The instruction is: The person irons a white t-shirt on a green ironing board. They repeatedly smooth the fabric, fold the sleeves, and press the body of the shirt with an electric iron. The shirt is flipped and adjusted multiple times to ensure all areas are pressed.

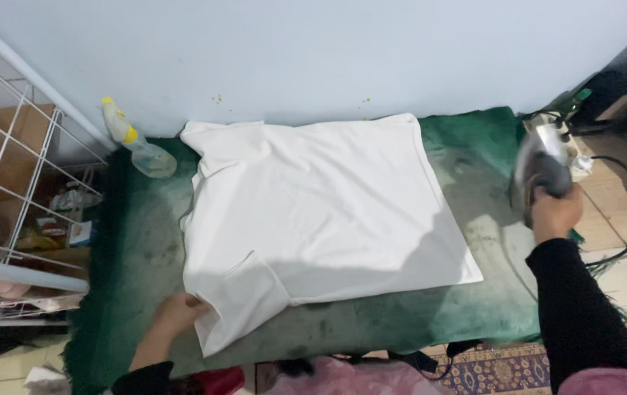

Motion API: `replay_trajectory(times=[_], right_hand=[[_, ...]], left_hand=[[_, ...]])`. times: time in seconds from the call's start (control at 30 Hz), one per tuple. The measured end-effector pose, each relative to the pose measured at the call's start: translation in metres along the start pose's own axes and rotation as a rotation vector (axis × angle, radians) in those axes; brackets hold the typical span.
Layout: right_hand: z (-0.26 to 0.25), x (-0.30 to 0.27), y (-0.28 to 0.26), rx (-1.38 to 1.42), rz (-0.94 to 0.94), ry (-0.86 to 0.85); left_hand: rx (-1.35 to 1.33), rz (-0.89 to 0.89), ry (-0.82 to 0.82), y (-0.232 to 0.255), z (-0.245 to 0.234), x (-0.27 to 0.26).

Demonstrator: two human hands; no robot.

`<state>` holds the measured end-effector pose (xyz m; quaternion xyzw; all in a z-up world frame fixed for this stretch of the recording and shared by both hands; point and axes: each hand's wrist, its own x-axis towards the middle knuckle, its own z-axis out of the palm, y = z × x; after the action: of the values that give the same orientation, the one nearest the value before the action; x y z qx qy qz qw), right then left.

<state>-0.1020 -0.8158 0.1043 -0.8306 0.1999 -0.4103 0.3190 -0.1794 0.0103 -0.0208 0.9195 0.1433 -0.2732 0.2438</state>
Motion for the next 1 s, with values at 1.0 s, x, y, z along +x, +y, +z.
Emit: replay_trajectory(times=[1.0], right_hand=[[0.087, -0.061, -0.156, -0.532, -0.424, -1.628]], left_hand=[[0.281, 1.234, 0.029, 0.254, 0.143, -0.048]])
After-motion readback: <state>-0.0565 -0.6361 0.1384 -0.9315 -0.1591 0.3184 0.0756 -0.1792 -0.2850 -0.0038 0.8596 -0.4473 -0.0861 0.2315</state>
